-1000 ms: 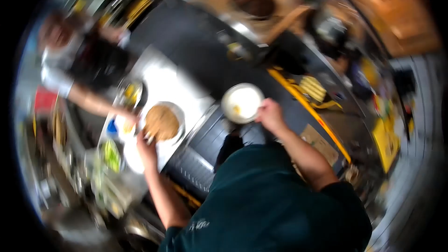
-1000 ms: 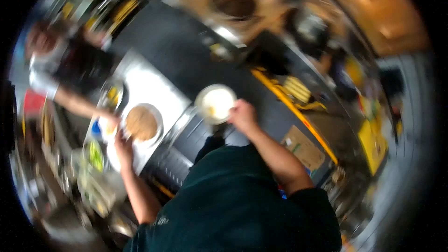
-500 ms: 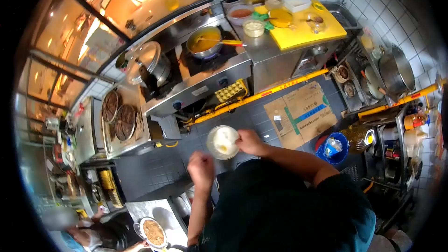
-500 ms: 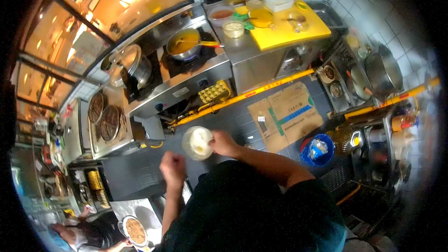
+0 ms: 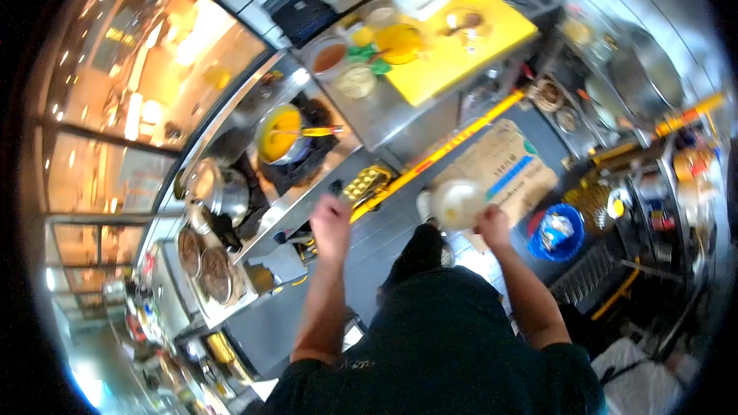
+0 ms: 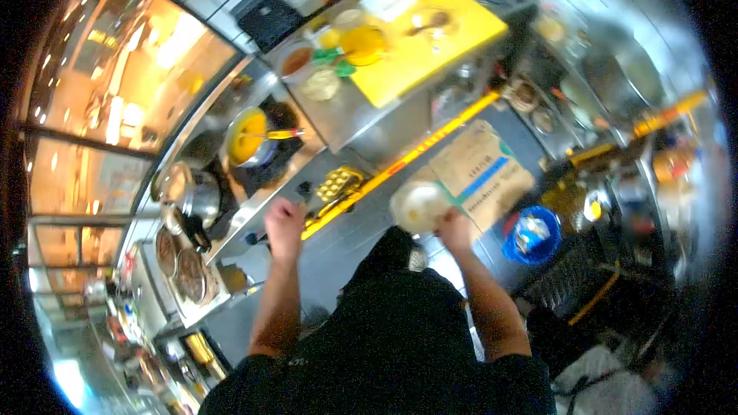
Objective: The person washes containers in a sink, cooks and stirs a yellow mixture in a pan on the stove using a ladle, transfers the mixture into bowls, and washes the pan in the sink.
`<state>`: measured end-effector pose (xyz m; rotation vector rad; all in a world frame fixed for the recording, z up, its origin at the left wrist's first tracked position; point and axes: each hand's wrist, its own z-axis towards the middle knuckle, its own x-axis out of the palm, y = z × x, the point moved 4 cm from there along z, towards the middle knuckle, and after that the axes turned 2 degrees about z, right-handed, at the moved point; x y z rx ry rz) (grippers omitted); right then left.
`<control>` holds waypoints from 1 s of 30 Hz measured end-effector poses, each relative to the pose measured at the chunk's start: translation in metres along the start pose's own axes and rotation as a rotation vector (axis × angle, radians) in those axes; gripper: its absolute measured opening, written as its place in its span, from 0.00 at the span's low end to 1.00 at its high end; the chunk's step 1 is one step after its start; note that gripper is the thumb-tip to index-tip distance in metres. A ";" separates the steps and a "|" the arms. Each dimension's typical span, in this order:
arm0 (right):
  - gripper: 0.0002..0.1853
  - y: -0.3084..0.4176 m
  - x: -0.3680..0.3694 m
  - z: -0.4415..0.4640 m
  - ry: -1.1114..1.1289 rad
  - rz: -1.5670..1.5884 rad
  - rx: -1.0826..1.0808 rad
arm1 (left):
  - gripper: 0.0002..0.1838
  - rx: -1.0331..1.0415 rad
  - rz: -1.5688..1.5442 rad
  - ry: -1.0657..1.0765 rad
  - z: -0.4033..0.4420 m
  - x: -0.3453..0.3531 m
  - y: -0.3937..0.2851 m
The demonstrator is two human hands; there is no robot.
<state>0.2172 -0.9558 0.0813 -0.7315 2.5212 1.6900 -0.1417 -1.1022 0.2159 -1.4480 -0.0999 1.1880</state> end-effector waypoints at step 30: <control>0.17 -0.159 0.011 0.627 -0.275 0.379 0.088 | 0.18 -0.763 -0.586 0.482 0.212 0.201 -0.087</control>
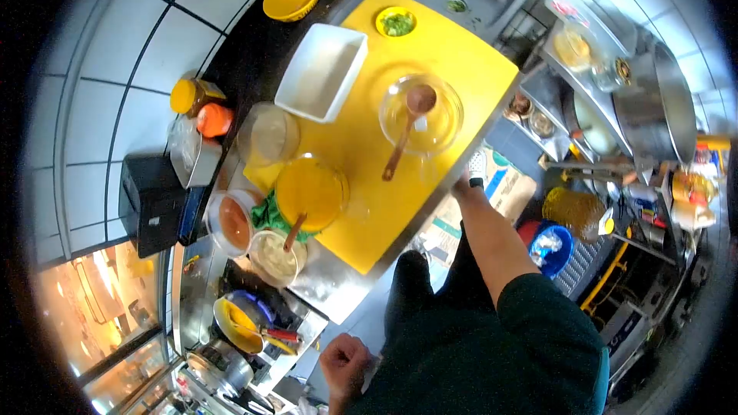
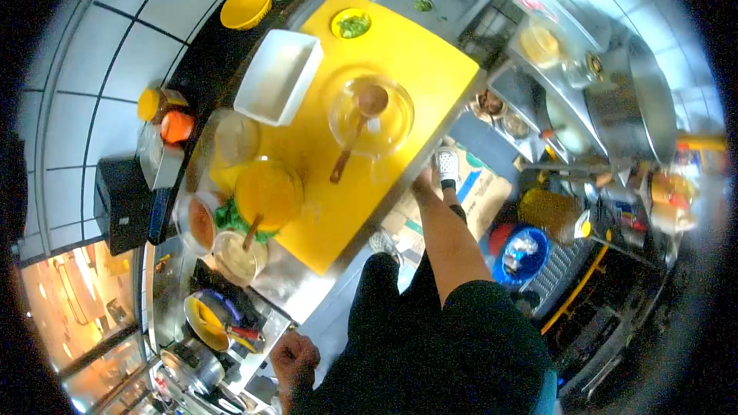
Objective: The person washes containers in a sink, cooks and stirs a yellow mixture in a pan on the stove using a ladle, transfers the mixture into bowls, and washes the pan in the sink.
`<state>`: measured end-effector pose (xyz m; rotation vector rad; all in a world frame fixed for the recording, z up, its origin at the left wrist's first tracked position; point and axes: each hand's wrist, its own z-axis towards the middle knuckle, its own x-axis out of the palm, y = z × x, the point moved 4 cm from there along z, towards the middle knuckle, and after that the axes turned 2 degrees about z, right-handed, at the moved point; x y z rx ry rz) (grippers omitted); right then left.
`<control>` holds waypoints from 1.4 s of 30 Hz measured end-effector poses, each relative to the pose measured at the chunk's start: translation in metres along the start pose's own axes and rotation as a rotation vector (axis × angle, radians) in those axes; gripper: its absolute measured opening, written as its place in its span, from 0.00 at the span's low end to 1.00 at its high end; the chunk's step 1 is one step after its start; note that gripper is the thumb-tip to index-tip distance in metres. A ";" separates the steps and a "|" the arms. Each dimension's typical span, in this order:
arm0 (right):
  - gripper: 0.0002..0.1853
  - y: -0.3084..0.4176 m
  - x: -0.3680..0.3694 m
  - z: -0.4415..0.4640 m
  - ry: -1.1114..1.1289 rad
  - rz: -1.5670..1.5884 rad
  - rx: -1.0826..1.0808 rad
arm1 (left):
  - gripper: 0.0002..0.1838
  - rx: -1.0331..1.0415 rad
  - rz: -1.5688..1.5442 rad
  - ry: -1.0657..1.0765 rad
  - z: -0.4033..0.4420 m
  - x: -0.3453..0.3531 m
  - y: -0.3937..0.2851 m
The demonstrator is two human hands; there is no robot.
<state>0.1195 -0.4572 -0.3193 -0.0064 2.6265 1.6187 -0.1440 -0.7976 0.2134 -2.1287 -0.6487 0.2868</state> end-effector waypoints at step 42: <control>0.17 0.663 -0.020 0.489 0.310 -1.079 -0.811 | 0.11 0.039 -0.527 0.246 0.641 0.663 -0.252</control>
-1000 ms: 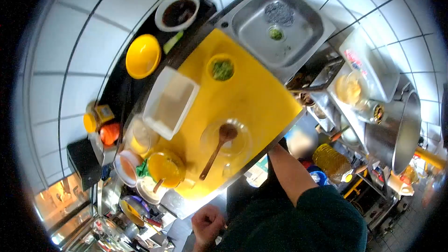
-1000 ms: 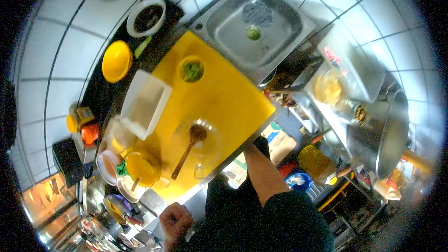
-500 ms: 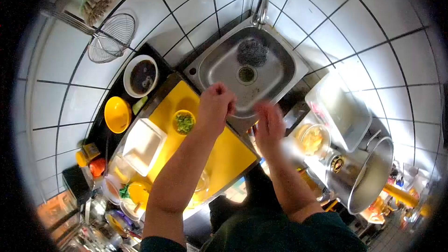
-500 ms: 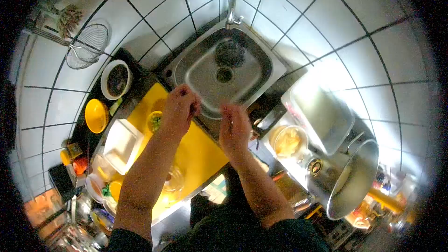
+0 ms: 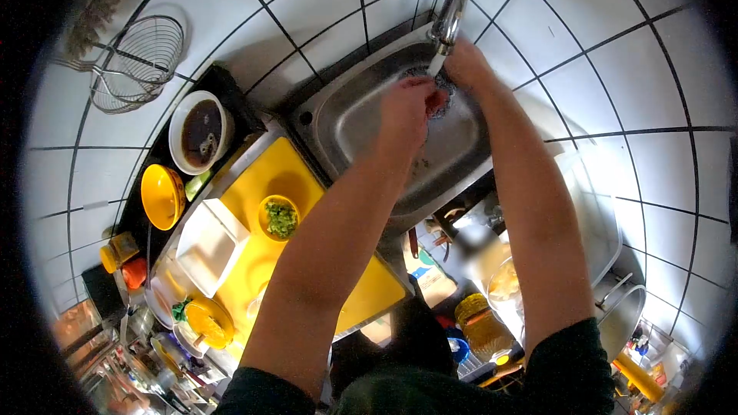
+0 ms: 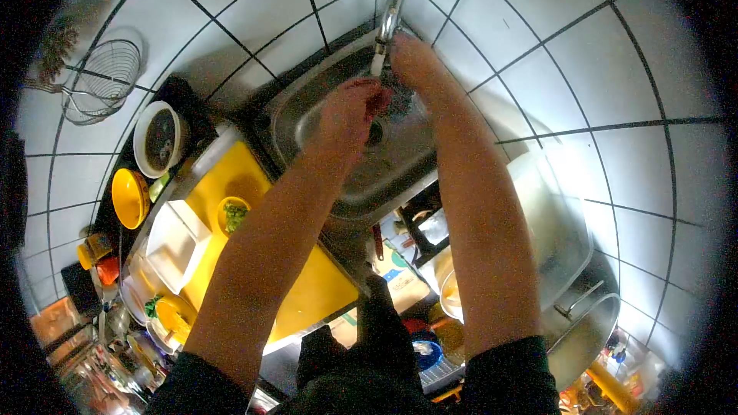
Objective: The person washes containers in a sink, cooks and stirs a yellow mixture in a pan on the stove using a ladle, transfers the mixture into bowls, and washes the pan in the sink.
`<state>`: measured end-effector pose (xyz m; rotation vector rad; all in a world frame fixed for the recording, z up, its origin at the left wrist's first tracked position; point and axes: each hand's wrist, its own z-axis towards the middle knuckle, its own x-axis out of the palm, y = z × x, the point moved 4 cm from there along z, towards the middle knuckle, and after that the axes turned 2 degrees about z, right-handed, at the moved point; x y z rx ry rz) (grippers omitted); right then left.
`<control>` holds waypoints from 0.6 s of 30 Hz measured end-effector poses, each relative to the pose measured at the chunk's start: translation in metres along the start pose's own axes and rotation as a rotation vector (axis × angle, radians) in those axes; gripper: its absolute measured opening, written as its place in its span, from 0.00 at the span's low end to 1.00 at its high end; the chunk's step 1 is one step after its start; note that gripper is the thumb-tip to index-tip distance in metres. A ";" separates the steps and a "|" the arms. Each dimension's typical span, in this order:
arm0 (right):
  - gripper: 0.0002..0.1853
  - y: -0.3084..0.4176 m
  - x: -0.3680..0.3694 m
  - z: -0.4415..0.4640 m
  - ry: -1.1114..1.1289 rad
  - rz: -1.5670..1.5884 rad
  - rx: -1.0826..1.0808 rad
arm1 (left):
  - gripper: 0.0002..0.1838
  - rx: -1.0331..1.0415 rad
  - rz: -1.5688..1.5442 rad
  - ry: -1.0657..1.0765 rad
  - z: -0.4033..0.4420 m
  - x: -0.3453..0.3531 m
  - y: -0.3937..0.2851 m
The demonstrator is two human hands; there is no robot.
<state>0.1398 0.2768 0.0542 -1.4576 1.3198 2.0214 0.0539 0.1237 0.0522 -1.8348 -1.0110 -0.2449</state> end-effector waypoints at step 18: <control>0.16 -0.026 -0.021 0.012 -0.066 0.415 0.399 | 0.15 0.040 0.385 0.115 -0.004 -0.002 0.012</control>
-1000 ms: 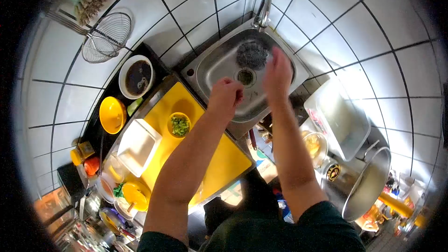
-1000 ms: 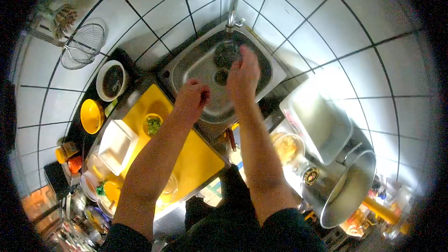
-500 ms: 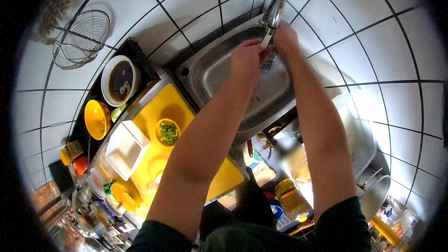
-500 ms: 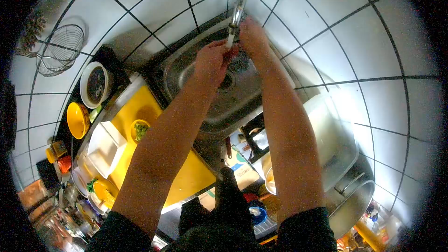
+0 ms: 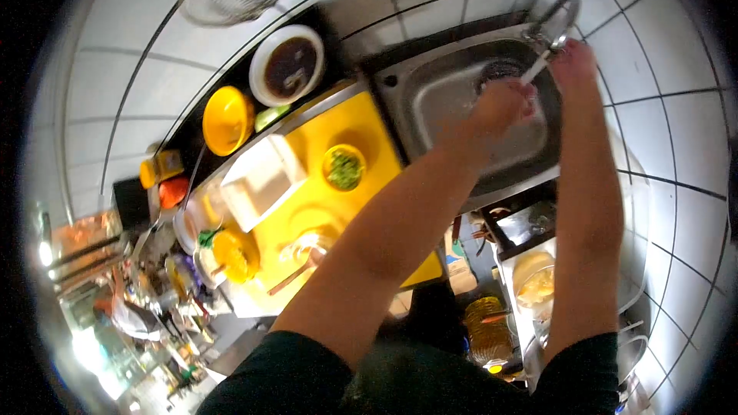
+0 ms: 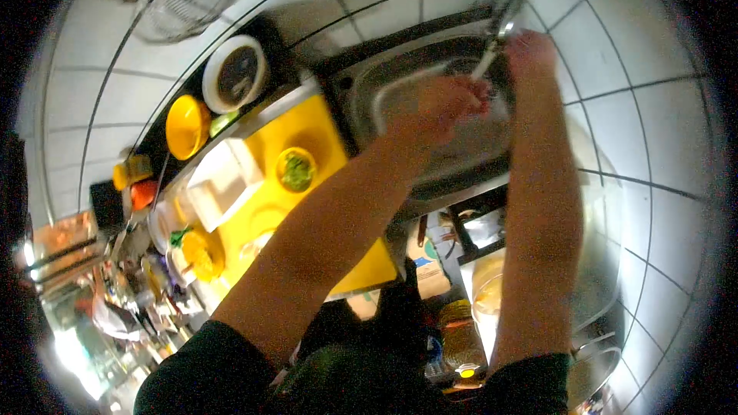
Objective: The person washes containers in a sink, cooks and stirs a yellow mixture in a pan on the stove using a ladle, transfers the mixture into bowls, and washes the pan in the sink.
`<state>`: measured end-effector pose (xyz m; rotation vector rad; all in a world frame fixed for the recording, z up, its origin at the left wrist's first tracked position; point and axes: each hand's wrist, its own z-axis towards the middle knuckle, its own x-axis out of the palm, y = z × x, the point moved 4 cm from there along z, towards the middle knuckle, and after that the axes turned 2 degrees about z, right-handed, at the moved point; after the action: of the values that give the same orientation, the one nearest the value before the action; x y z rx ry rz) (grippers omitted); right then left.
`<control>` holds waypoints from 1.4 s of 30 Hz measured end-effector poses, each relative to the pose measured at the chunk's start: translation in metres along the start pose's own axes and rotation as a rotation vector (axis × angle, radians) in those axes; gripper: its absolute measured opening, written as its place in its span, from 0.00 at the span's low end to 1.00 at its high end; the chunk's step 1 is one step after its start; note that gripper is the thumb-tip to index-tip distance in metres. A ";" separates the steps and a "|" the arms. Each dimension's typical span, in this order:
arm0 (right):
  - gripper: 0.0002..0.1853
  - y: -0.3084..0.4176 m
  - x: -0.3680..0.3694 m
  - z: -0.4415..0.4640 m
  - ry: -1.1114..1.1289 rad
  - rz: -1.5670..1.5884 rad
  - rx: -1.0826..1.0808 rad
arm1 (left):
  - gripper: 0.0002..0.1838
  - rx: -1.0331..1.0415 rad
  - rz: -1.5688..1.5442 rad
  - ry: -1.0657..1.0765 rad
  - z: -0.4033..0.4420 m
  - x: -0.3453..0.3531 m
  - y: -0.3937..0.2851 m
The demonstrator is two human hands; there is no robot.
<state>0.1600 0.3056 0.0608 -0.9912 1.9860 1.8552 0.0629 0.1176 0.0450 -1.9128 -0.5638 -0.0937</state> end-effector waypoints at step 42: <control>0.19 0.302 0.353 -0.783 1.177 0.493 -0.048 | 0.10 -0.232 0.691 -1.329 -0.921 -0.541 0.225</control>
<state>-0.0818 -0.5591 0.2098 -2.0895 3.0274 1.6399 -0.1415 -0.9542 0.0570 -2.0929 -0.6857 1.7022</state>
